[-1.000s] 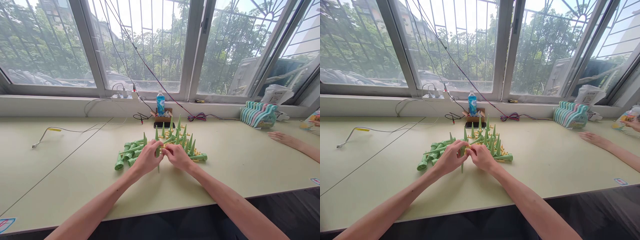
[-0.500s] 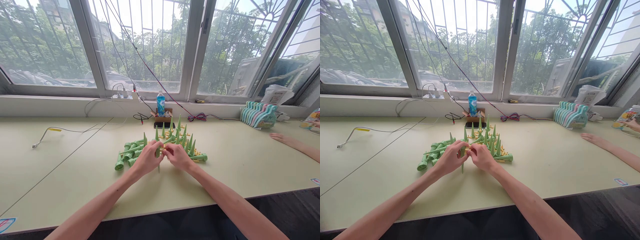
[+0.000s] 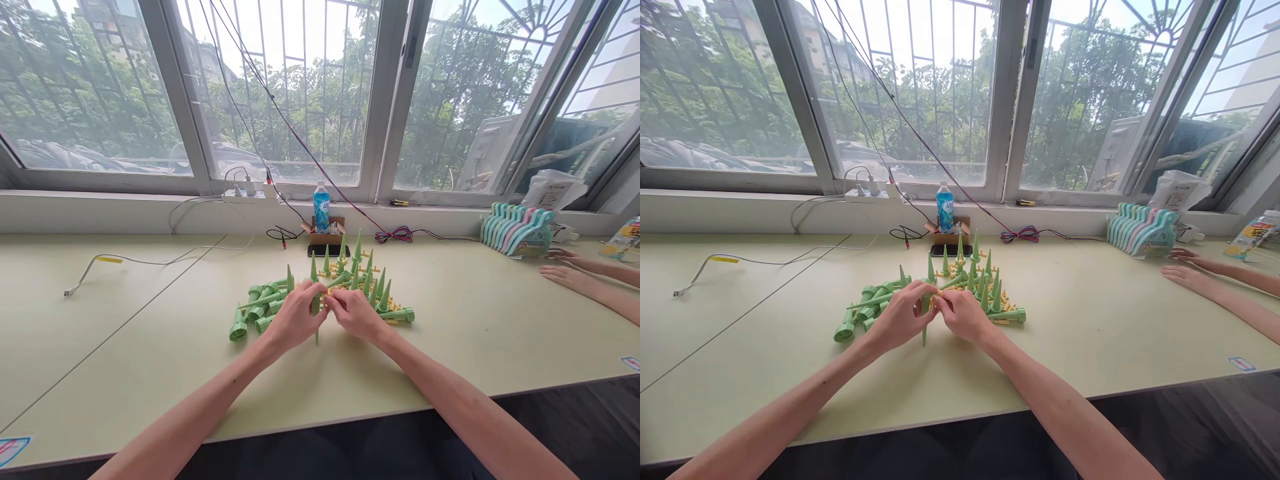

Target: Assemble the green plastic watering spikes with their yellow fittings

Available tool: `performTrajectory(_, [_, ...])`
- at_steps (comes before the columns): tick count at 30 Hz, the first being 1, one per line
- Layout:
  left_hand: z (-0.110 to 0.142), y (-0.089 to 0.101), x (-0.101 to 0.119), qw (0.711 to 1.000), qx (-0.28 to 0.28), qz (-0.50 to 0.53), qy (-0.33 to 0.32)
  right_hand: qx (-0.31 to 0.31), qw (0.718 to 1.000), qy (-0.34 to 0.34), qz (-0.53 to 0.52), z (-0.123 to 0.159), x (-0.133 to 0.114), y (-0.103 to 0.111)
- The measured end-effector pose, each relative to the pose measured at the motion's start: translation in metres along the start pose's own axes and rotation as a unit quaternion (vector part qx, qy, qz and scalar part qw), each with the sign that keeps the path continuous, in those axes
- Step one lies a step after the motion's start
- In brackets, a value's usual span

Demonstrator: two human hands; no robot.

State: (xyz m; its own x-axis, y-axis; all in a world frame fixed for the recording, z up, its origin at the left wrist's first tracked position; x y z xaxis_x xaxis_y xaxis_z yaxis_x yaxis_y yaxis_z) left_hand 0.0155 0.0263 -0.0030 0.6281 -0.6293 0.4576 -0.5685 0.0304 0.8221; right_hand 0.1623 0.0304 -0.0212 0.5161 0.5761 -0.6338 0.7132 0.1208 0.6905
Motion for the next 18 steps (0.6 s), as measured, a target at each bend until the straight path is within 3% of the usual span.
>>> performTrajectory(18, [-0.0005,0.0034,0.0021,1.0,0.023,0.007,0.007,0.007,0.999,-0.014,-0.03,0.001,0.0002,0.0002])
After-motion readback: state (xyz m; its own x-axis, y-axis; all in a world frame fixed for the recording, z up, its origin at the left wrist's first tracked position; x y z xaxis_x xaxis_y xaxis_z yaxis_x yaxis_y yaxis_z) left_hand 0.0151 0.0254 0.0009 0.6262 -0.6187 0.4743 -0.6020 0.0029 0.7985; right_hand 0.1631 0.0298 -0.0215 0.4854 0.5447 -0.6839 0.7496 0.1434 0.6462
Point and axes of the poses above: each hand's wrist, its own z-axis away from the middle knuckle, its own y-axis out of the back of the hand, x = y × z, the point moved 3 cm from there along -z, towards the middle knuckle, and after that the axes turned 11 degrees about -x, right-handed, at the moved point
